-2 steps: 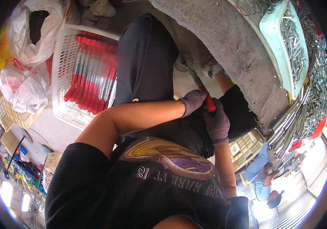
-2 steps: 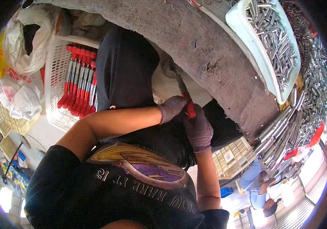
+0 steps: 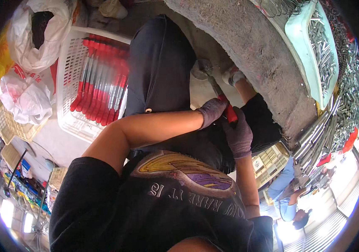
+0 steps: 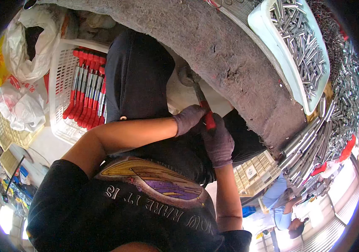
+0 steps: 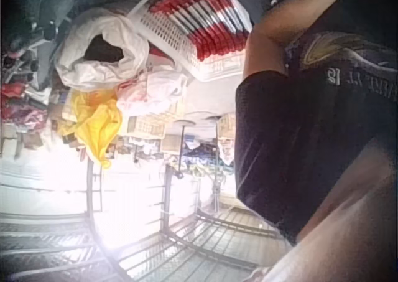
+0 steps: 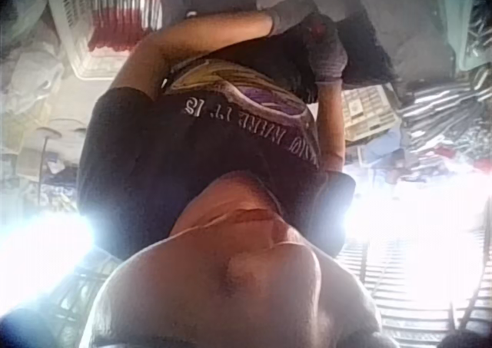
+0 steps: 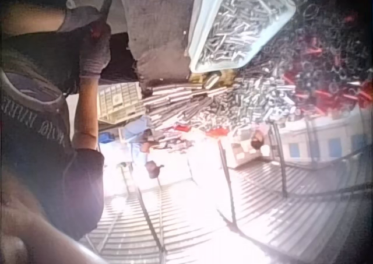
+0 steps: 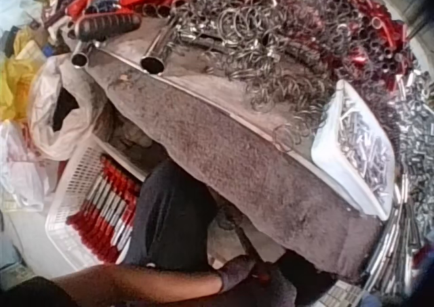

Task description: The person assembles hand tools by inserting metal pins and springs into cylindrical bodies, fitting handles onto the assemblies, securing the components, and placing the completed tools into a plastic basket.

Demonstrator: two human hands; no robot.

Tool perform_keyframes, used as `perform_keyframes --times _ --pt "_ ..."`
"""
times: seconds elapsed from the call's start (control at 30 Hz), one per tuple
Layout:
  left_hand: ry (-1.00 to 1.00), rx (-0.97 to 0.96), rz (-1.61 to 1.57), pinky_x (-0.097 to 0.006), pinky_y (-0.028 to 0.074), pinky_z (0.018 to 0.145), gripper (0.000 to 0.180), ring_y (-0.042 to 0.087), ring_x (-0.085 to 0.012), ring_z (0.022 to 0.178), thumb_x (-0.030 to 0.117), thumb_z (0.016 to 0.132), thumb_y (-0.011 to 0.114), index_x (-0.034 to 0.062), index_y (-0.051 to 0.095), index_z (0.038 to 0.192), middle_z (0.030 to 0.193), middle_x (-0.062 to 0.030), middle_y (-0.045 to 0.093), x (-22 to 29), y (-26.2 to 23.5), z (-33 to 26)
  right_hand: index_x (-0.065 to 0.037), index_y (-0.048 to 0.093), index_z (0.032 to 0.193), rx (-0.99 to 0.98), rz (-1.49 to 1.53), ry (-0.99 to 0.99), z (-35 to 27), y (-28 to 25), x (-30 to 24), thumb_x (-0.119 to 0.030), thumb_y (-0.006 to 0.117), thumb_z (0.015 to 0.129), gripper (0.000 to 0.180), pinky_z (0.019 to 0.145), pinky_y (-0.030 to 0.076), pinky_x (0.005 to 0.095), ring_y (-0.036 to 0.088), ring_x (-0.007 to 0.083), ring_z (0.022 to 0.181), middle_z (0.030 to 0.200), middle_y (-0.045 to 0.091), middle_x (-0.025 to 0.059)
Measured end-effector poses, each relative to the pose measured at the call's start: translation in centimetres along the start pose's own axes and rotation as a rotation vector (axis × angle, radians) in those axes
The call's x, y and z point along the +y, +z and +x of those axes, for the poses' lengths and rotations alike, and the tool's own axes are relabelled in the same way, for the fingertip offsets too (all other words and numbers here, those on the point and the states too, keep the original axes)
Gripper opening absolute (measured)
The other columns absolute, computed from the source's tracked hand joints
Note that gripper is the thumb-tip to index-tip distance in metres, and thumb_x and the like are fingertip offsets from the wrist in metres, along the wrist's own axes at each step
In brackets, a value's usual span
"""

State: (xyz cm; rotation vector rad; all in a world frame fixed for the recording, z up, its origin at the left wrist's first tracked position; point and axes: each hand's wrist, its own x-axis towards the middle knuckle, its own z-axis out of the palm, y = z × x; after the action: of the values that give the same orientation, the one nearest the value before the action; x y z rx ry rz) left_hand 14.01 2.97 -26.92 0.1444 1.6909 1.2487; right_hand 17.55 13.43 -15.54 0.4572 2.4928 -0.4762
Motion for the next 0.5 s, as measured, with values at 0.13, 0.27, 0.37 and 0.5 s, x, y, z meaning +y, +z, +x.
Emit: perform_keyframes --times 0.13,0.27,0.37,0.5 --pt "-0.202 0.236 -0.66 -0.037 0.046 0.081 0.028 0.06 -0.0283 0.093 0.018 0.093 0.047 -0.0016 0.054 0.112 0.1 -0.0138 0.061 -1.6 0.6 1.1 -0.014 0.051 0.122 -0.018 0.001 -0.029 1.3 -0.6 -1.2 -0.031 0.071 0.075 0.054 0.072 0.05 0.0393 0.065 0.0299 0.086 0.095 0.065 0.0148" --pt "0.323 0.523 -0.454 -0.035 0.044 0.084 0.027 0.056 -0.0252 0.096 0.011 0.091 0.049 -0.0023 0.05 0.115 0.108 -0.0138 0.058 3.0 -1.7 -0.2 -0.013 0.049 0.122 -0.122 -0.201 -0.088 5.3 2.0 1.6 -0.033 0.06 0.08 0.048 0.074 0.051 0.0442 0.064 0.0345 0.089 0.099 0.065 0.0163" --pt "0.421 0.048 0.481 -0.039 0.043 0.085 0.039 0.057 -0.0328 0.098 0.034 0.083 0.06 0.0009 0.058 0.104 0.103 -0.0148 0.06 11.5 -3.8 -3.5 -0.013 0.049 0.122 -0.163 -0.308 -0.084 7.8 3.6 4.0 -0.033 0.057 0.081 0.046 0.074 0.051 0.0442 0.064 0.0335 0.089 0.1 0.065 0.0153" --pt "1.106 0.06 0.433 -0.047 0.043 0.081 0.036 0.059 -0.028 0.096 0.043 0.081 0.058 0.0113 0.063 0.097 0.096 -0.0089 0.063 13.0 -2.4 -6.4 -0.013 0.05 0.122 -0.063 -0.278 -0.1 0.9 3.2 8.8 -0.032 0.056 0.081 0.045 0.074 0.051 0.0442 0.064 0.0335 0.089 0.1 0.065 0.0151"
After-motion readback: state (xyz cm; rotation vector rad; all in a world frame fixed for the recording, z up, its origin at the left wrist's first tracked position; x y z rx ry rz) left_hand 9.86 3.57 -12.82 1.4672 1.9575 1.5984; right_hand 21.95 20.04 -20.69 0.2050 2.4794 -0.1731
